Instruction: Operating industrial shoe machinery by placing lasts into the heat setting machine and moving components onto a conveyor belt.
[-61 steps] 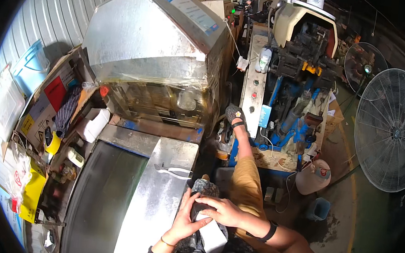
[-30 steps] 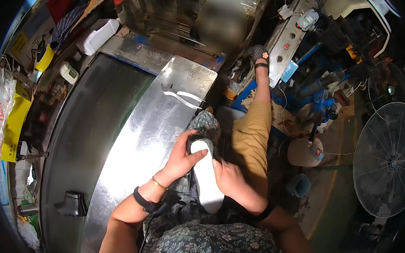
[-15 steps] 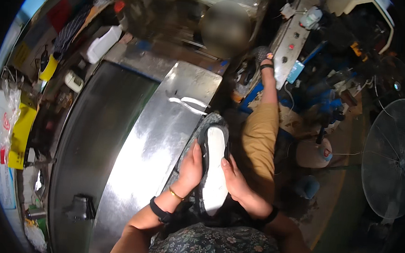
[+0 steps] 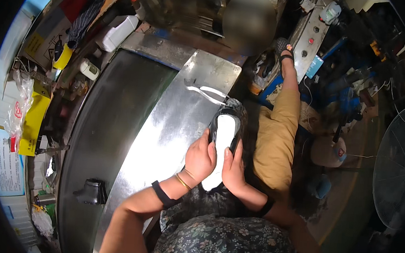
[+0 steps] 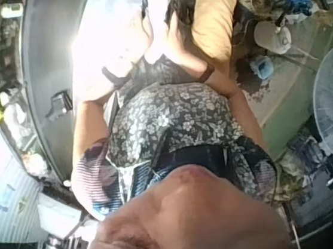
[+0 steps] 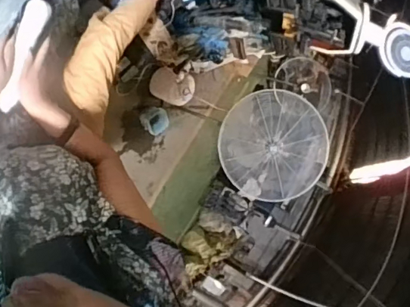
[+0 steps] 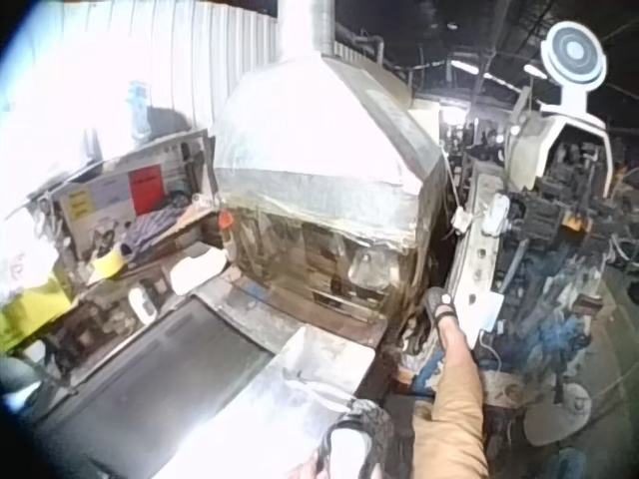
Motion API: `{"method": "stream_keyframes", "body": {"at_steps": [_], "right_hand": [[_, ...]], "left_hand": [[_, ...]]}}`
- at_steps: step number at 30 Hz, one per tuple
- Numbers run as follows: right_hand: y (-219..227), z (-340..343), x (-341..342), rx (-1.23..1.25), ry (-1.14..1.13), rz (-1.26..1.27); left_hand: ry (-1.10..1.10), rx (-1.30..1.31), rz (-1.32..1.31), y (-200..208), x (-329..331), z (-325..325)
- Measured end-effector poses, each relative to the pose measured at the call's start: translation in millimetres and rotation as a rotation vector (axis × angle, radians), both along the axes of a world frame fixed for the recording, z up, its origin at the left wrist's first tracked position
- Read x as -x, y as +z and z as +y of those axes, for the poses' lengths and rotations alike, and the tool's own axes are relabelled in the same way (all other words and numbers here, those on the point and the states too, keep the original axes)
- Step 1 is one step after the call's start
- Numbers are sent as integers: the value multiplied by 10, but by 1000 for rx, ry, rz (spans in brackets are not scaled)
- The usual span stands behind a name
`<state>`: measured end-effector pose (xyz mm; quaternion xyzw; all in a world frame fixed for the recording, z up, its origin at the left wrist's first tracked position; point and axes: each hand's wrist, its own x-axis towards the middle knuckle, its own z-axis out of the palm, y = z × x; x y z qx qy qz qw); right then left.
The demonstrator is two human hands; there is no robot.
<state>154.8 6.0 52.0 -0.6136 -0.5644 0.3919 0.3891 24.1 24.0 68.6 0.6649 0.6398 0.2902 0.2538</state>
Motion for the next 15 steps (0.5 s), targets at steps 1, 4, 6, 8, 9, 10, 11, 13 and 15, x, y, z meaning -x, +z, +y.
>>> {"method": "stream_keyframes", "body": {"at_steps": [1, 4, 6, 8, 9, 10, 11, 13, 15], "right_hand": [[-42, 64, -25, -20, 6, 6], [-74, 262, -114, -26, 48, 53], [-117, 364, -189, 40, 99, 4], [-80, 388, -217, 33, 128, 19], [-63, 387, -226, 26, 158, 49], [-64, 337, -238, 28, 157, 36], [-78, 245, -245, 22, 161, 3], [-80, 179, -234, -40, 175, 12], [20, 271, -383, 152, 227, -4]], "left_hand": [[63, -48, -36, -32, -30, 67], [328, 74, -856, -438, -35, 247], [325, 85, -1285, -509, -34, 366], [322, 263, -1253, -479, 4, 493], [261, 214, -1144, -473, 17, 607], [261, 217, -1157, -320, -10, 747], [162, 312, -1255, -155, -35, 893], [-57, 611, -1381, -118, 13, 1096], [-125, 556, -1321, -164, 39, 1083]]}}
